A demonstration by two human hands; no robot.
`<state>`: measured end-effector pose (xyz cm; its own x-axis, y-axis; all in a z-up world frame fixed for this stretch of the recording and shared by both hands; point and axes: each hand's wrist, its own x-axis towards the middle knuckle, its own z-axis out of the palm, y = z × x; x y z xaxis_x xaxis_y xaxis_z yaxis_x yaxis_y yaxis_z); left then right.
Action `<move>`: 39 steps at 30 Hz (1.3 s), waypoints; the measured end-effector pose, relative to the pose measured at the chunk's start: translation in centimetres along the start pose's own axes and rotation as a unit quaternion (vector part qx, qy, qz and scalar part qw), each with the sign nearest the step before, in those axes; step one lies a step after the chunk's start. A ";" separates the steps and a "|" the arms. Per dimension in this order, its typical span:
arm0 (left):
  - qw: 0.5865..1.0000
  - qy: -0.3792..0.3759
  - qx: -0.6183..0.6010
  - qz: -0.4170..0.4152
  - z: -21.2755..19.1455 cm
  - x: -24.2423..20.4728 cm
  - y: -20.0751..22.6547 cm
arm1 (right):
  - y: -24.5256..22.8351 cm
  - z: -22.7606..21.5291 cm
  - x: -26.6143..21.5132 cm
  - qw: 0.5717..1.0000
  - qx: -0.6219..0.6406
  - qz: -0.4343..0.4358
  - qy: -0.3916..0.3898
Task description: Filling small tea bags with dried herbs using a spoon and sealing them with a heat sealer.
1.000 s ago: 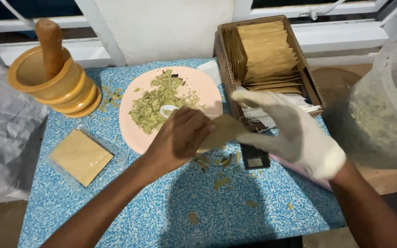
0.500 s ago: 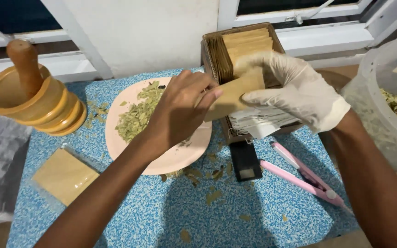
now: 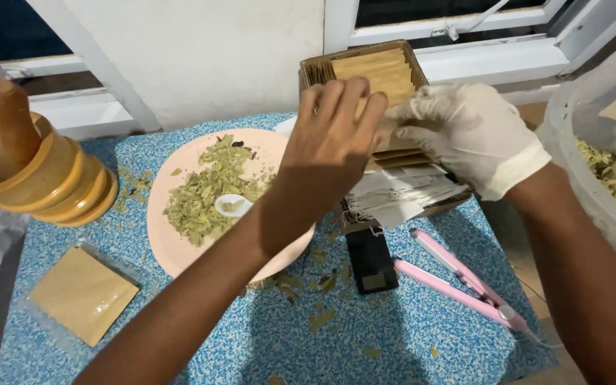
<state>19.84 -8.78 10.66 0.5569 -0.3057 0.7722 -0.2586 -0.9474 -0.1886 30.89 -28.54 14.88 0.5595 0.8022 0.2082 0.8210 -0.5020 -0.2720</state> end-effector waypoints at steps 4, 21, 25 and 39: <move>0.989 0.005 0.115 -0.097 2.3 -1.7 1.0 | 0.3 -0.7 -0.5 0.976 0.097 0.193 0.028; 0.988 -0.036 0.115 -0.097 8.8 -3.9 1.4 | 3.0 0.9 -4.6 0.924 0.294 0.195 0.149; 0.990 -0.044 0.107 -0.085 8.7 -3.8 1.4 | 2.9 0.8 -4.7 0.925 0.306 0.169 0.146; 0.988 -0.075 -0.004 -0.136 10.7 -3.5 -1.0 | 2.7 0.6 -5.0 0.882 0.404 0.200 0.137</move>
<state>26.59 -7.78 1.68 0.7170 -0.0515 0.6951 -0.0891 -0.9959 0.0182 30.28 -33.75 12.57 0.8837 0.4489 0.1325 0.2637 -0.2436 -0.9334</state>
